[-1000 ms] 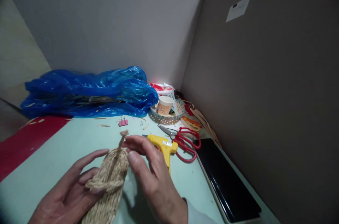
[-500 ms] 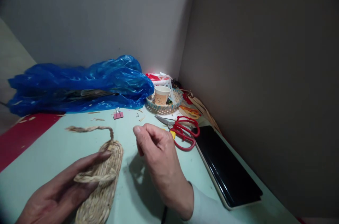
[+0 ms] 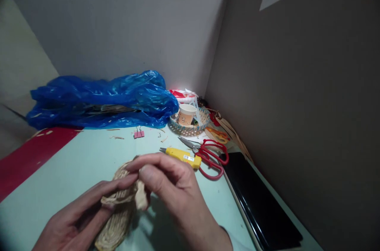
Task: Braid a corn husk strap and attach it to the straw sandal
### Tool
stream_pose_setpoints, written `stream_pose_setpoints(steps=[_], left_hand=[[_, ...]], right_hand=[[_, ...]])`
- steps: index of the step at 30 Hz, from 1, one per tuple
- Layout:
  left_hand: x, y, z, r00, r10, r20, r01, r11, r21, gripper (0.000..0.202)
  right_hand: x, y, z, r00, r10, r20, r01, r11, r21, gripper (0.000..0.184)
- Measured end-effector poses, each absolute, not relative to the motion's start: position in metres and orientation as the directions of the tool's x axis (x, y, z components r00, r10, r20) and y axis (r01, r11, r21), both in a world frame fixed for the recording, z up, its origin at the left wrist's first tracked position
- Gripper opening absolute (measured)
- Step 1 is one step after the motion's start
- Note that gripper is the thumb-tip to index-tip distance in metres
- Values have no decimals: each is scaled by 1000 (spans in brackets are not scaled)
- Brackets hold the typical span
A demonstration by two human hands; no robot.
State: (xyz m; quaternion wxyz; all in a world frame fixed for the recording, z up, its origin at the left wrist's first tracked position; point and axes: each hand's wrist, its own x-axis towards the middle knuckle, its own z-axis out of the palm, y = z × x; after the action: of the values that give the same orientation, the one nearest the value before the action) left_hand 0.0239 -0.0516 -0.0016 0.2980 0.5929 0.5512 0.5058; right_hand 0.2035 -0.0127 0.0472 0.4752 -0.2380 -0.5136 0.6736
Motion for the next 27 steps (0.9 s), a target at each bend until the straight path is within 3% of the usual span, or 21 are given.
stream_pose_setpoints(steps=[2,4,9,12,16,19,22,27], left_hand=[[24,-51,2,-122,957,262,330,-209,920,22],[24,-50,7,-131,963,234,298,-187,936,20],[22,-50,11,-125,969,212,266,-173,948,20],[21,-50,9,-146,963,226,286,-178,942,20],[23,-49,11,-171,962,212,295,-155,943,21],[25,-48,13,-163,966,201,299,-146,943,20],[25,-49,10,-128,981,146,274,-107,956,19],[25,-52,6,-76,997,-16,133,26,991,24]], right_hand=[[201,-17,48,-446,885,135,-323,-18,-946,13],[198,-21,47,-438,888,138,-264,19,-964,22],[195,-24,38,-445,821,357,-128,337,-933,37],[196,-23,29,-490,763,421,-21,473,-881,44],[195,-21,21,-447,697,560,153,677,-720,45],[192,-20,26,-472,607,639,284,791,-542,35],[191,-19,35,-530,514,674,304,857,-415,23],[195,-17,36,-533,455,714,366,884,-290,22]])
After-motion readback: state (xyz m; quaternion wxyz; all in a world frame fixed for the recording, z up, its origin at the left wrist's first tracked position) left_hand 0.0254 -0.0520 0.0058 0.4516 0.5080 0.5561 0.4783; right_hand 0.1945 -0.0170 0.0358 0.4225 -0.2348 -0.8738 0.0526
